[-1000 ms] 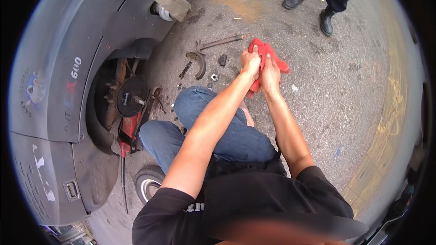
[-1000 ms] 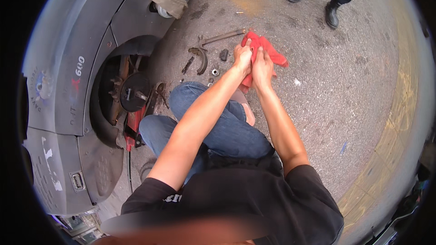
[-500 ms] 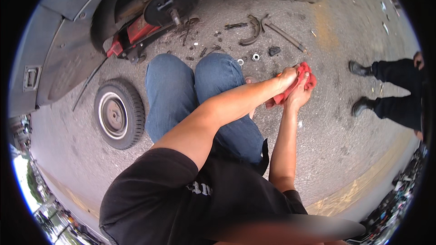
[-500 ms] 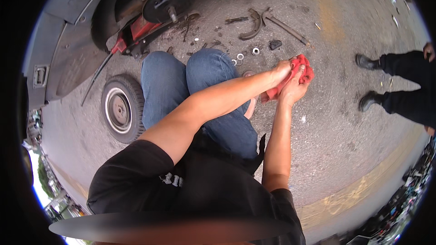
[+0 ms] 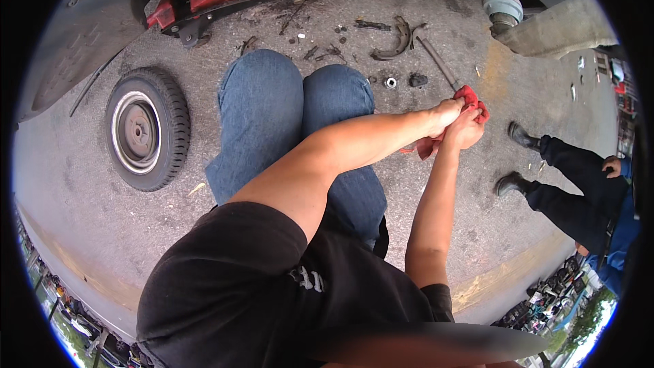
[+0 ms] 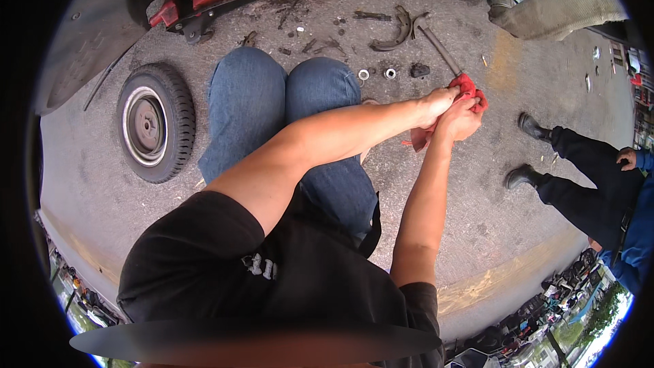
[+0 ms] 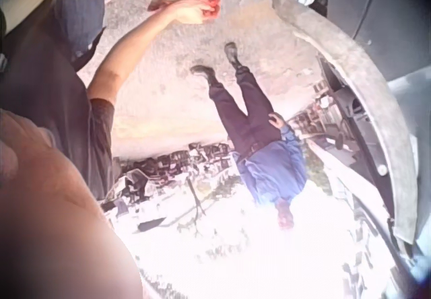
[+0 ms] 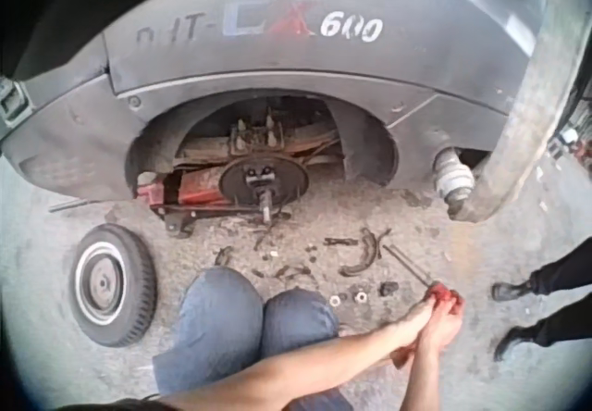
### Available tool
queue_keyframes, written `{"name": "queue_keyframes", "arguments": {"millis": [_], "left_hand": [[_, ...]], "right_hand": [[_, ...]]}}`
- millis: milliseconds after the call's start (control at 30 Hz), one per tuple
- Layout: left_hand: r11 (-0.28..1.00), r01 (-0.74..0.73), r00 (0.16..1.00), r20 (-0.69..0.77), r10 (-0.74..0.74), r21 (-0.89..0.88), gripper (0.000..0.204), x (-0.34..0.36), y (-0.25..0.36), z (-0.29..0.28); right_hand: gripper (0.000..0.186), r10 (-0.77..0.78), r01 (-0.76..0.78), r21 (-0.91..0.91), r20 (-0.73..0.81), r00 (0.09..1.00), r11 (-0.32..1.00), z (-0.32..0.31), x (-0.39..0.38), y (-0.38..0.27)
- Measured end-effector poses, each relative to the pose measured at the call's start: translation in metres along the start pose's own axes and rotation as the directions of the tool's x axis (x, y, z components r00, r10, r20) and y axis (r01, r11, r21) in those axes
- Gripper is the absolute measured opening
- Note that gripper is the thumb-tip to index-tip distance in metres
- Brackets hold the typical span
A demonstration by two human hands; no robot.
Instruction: The person works on a vehicle wheel hub, using a wrench to tighten bolts on the brake assembly. They wipe the hub with a red cloth and handle various small metal parts and tools laid out on the ground.
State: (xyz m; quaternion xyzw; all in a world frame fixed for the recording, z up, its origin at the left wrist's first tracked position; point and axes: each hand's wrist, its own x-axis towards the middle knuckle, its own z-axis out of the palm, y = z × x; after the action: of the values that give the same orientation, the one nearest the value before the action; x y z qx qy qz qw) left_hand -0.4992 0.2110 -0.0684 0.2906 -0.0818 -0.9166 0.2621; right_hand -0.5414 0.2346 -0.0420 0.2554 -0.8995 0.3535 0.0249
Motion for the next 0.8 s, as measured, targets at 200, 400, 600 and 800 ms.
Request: {"name": "queue_keyframes", "arguments": {"millis": [200, 400, 600, 800], "left_hand": [[0.999, -0.012, 0.982, 0.19, 0.021, -0.052, 0.05, -0.011, 0.002, -0.011], [0.993, -0.098, 0.967, 0.242, 0.078, 0.07, 0.057, -0.027, 0.009, -0.013], [0.885, -0.37, 0.929, 0.128, 0.348, 0.282, 0.041, -0.017, 0.049, -0.026], [0.784, -0.566, 0.804, -0.039, 0.593, 0.256, 0.04, -0.006, 0.058, -0.034]], "right_hand": [[0.038, -0.059, 0.034, -0.19, -0.13, 0.99, 0.981, 0.022, 0.01, -0.002], [0.039, -0.06, 0.043, -0.265, -0.058, 0.996, 0.963, 0.037, 0.039, 0.003], [0.039, 0.178, -0.635, 0.417, 0.729, 0.661, 0.65, 0.052, 0.031, 0.043], [0.036, 0.022, -0.849, 0.452, 0.88, 0.475, 0.273, 0.054, -0.069, 0.043]]}}
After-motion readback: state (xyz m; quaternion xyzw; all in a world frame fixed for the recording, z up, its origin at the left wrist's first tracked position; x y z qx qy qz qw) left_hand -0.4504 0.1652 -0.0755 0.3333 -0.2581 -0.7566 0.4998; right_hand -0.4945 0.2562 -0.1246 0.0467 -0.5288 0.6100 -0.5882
